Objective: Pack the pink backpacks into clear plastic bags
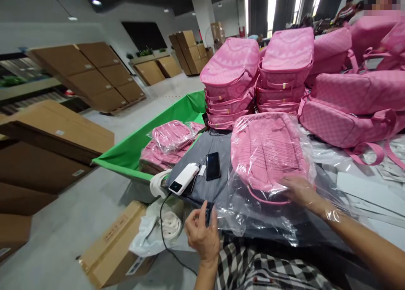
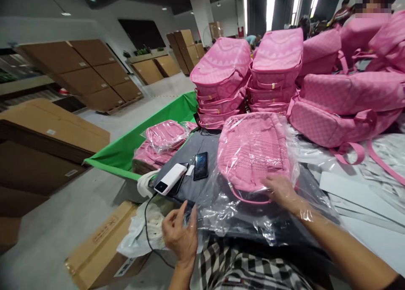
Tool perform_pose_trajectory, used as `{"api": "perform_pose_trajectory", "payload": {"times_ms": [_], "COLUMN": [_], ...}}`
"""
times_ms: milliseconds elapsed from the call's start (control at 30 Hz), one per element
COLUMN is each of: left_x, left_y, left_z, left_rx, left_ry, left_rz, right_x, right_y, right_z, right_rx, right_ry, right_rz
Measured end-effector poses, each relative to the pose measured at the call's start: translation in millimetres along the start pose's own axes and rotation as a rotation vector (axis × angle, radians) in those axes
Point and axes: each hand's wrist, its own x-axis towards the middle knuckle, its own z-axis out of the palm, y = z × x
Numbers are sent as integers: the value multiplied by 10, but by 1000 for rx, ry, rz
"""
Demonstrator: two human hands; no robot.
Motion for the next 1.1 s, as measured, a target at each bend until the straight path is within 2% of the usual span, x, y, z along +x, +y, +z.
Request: {"api": "perform_pose_trajectory", "payload": {"times_ms": [67,167,267,367,433,467,533,600,700,800,867,933,1033,1100], "left_x": [-57,-342,-628,-686,-637,-608,-561,-534,-520,-554,-615,-698,-807,-834], "left_y": [-82,-234,-357,-333,-241,-191,-120,-118,-221,-300,-298,-289,-352,-439], "left_z": [33,-8,-82,-70,-21,-2,2,-42,-119,-121,-98,-93,-158,-251], "left_rx": [-164,-387,-433,-462,-484,-497,-521,-504,-405,-487,-576,-582,-465,-435], "left_ry": [-105,-221,-303,-469,-548,-556,-512,-438,-401,-521,-607,-629,-560,-598], "left_rz": [-23,-94,-369,-649,-778,-830,-899,-919,-882,-857,-876,-894,-861,-800], "right_x": [-7,-331,-1070,-1770,-1970,-1988,-1946,-1941,-2157,-2375,-2335,-2179,-2023,-2091], "right_y": [-85,-352,-713,-1026,-1075,-1034,-848,-599,-305,-221,-232,-238,-219,-223], "right_z": [14,66,72,-59,-173,-215,-254,-240,-188,-201,-260,-333,-422,-450], "right_rx": [-44,-140,-129,-138,-280,-376,-512,-477,-148,333,539,639,734,653], "right_ry": [54,293,525,609,668,686,662,583,539,615,646,564,393,405], "right_rz": [5,10,26,24,138,250,474,636,829,1121,1244,1270,1226,1131]}}
